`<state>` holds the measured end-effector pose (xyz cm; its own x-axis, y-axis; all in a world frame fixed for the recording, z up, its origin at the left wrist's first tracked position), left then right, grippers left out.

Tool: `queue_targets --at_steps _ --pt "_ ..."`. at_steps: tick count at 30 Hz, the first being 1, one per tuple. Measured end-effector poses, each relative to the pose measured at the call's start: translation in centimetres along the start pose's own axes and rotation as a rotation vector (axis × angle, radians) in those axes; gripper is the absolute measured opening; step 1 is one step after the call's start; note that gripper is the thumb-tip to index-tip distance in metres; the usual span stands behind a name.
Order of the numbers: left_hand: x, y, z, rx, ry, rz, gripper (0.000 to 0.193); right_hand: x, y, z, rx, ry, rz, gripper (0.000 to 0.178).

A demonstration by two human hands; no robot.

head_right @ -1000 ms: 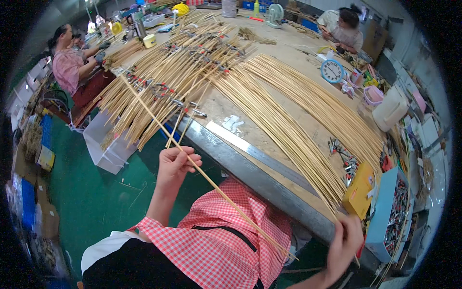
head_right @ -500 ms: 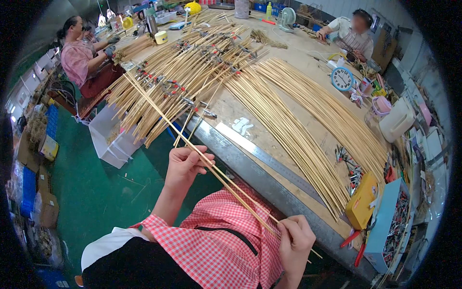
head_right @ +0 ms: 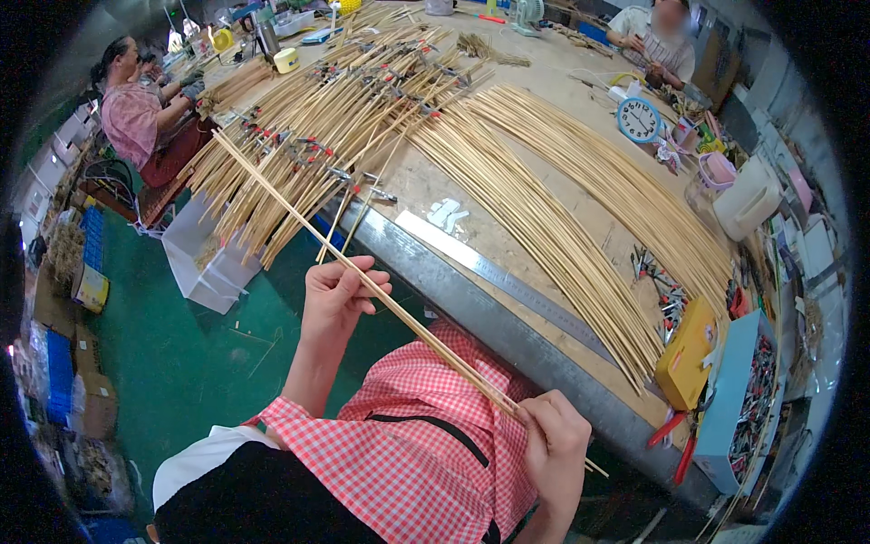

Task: The person sits at a workbench and repeatedly picks up long bamboo sticks. They align two sticks end-to-end and secure the joint with a small white band. The person then places the assembled stick onto a pile on the table. This process is repeated continuously throughout the video.

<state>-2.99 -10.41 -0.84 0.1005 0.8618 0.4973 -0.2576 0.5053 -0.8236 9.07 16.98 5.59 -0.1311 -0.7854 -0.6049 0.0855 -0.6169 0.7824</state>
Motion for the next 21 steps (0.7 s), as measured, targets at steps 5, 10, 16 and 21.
queue_targets --at_steps 5,10,16,21 --pt "-0.2 0.0 -0.1 -0.014 0.008 -0.012 0.031 0.0 -0.1 -0.1 0.01 -0.028 -0.006 0.008" --pt "-0.5 0.1 0.1 -0.004 -0.021 -0.03 0.03 -0.6 0.7 -0.2 -0.108 -0.143 -0.1 0.014" --pt "-0.7 0.2 0.3 0.028 -0.044 -0.059 0.031 -1.7 1.5 -1.1 -0.154 -0.297 -0.101 0.015" --pt "-1.0 0.3 0.3 0.014 -0.065 -0.078 0.031 -2.0 1.6 -1.2 -0.121 -0.284 -0.033 0.016"
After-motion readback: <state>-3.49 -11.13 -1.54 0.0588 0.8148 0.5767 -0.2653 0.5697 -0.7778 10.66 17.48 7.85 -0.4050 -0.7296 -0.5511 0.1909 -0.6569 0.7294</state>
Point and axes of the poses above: each hand's wrist, its own z-axis towards the middle knuckle, its own x-axis out of the palm, y = z × x, the point moved 8 cm from there along z, towards the middle knuckle, and after that the axes turned 7 degrees about x, right-handed, at the moved point
